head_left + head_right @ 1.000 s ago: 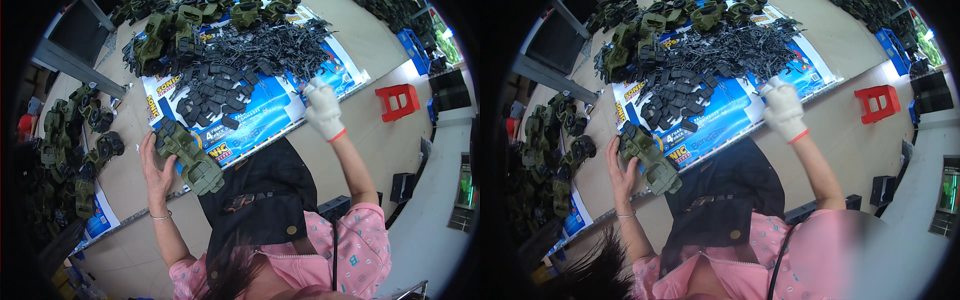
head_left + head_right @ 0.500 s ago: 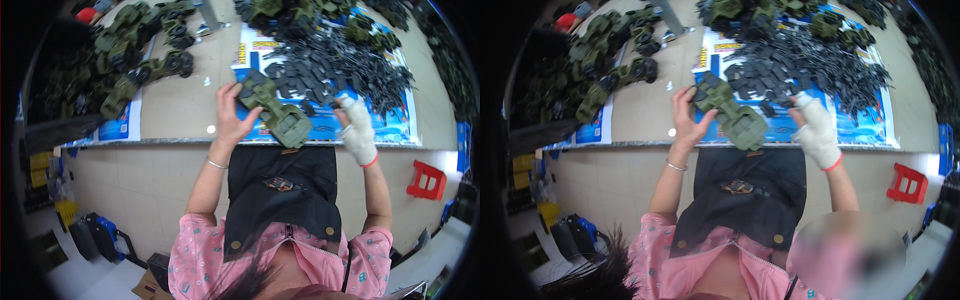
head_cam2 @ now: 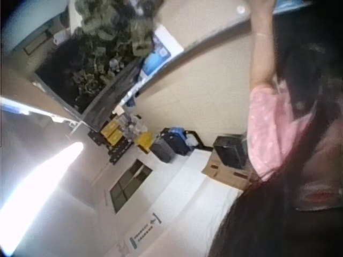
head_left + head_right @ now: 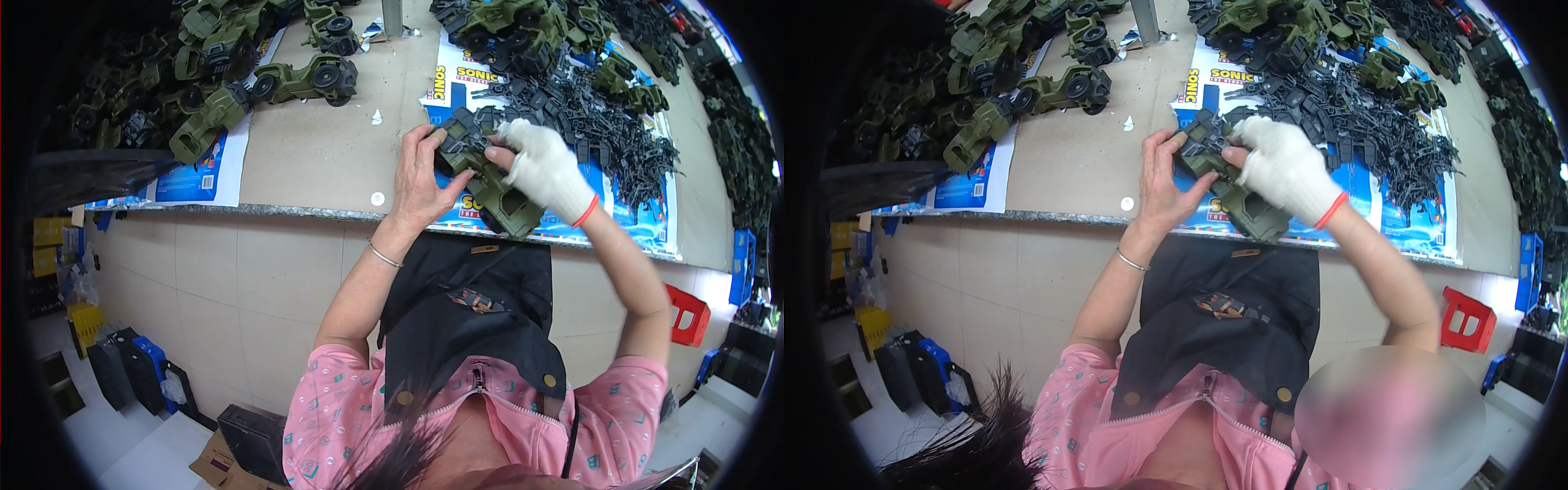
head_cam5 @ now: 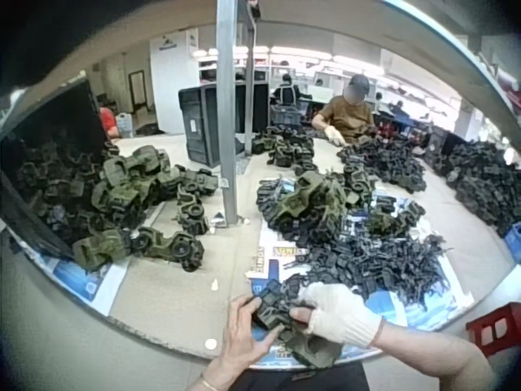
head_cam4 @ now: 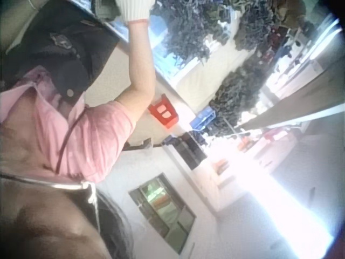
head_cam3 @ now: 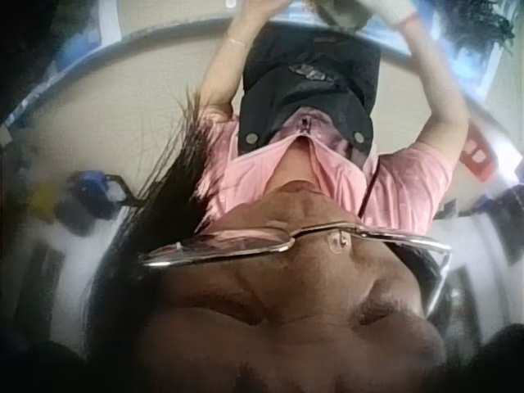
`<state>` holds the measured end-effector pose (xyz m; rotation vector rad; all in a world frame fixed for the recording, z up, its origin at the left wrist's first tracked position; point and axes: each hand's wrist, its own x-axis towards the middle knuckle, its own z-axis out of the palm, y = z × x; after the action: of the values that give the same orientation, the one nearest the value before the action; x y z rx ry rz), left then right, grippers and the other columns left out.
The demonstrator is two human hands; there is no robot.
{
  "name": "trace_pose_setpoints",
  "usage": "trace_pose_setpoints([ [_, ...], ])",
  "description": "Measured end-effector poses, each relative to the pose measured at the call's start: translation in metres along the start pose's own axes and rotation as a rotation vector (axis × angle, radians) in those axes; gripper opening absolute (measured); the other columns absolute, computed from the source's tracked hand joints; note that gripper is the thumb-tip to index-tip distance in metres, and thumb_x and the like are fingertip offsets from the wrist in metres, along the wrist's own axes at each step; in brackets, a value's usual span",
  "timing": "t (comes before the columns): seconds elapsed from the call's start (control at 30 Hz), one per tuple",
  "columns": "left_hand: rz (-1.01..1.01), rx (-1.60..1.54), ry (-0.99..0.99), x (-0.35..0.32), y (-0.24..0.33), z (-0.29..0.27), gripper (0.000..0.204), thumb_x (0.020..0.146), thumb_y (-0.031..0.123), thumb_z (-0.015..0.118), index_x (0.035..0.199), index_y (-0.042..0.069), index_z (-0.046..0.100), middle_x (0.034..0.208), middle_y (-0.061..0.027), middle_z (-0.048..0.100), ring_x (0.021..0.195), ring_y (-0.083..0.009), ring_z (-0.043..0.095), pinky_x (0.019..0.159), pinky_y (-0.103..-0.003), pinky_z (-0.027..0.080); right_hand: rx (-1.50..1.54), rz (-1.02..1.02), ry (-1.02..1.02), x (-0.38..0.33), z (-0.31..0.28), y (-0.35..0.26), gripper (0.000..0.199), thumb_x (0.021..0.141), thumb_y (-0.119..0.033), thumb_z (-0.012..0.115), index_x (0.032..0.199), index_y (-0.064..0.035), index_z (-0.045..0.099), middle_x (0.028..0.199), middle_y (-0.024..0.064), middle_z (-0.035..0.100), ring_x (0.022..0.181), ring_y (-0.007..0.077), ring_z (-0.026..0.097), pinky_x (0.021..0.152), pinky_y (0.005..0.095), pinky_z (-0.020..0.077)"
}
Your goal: Assembling small plastic toy military vehicles by attaching black components to the green chassis.
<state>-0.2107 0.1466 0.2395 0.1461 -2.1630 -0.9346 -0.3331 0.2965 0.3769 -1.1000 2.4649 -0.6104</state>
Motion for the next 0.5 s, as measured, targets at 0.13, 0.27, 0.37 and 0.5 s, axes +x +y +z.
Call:
trace_pose_setpoints([
  [0.13, 0.007, -0.057, -0.019, 0.0, -0.003, 0.002, 0.076, 0.068, 0.013, 0.093, 0.13, -0.002, 0.051, 0.131, -0.0236, 0.049, 0.123, -0.0405, 0.051, 0.101, -0.045, 0.049, 0.417, 0.3, -0.009, 0.024, -0.006, 0.027, 0.056, 0.097, -0.052, 0.065, 0.115, 0.0005, 0.066, 0.108, 0.0127, 0.07, 0.098, 0.0189, 0.065, 0.087, 0.0363, 0.0508],
  [0.27, -0.032, -0.136, -0.055, 0.001, -0.003, -0.001, 0.074, 0.069, 0.011, 0.09, 0.13, 0.0, 0.049, 0.135, -0.023, 0.048, 0.126, -0.0433, 0.051, 0.104, -0.048, 0.048, -0.03, -0.077, 0.074, 0.055, -0.001, -0.022, 0.047, 0.094, -0.05, 0.064, 0.111, -0.0064, 0.066, 0.105, 0.0127, 0.066, 0.099, 0.0294, 0.064, 0.089, 0.0447, 0.0488],
  [0.37, 0.105, -0.118, -0.135, 0.0, -0.016, -0.002, 0.071, 0.07, 0.005, 0.084, 0.133, 0.003, 0.051, 0.136, -0.0213, 0.055, 0.128, -0.0409, 0.055, 0.104, -0.045, 0.049, -0.705, -0.88, 0.203, 0.052, 0.027, -0.034, 0.053, 0.09, -0.047, 0.065, 0.124, -0.0061, 0.065, 0.12, 0.0164, 0.066, 0.112, 0.0386, 0.065, 0.097, 0.0487, 0.0503],
  [0.5, -0.366, -0.441, -0.191, -0.002, -0.001, -0.007, 0.051, 0.073, 0.007, 0.082, 0.119, 0.003, 0.061, 0.121, -0.0165, 0.064, 0.11, -0.0387, 0.065, 0.094, -0.044, 0.053, -0.563, -0.509, -0.32, 0.065, 0.017, -0.053, 0.061, 0.094, -0.049, 0.061, 0.137, -0.0057, 0.061, 0.13, 0.0208, 0.063, 0.112, 0.0424, 0.064, 0.099, 0.0501, 0.0498],
])
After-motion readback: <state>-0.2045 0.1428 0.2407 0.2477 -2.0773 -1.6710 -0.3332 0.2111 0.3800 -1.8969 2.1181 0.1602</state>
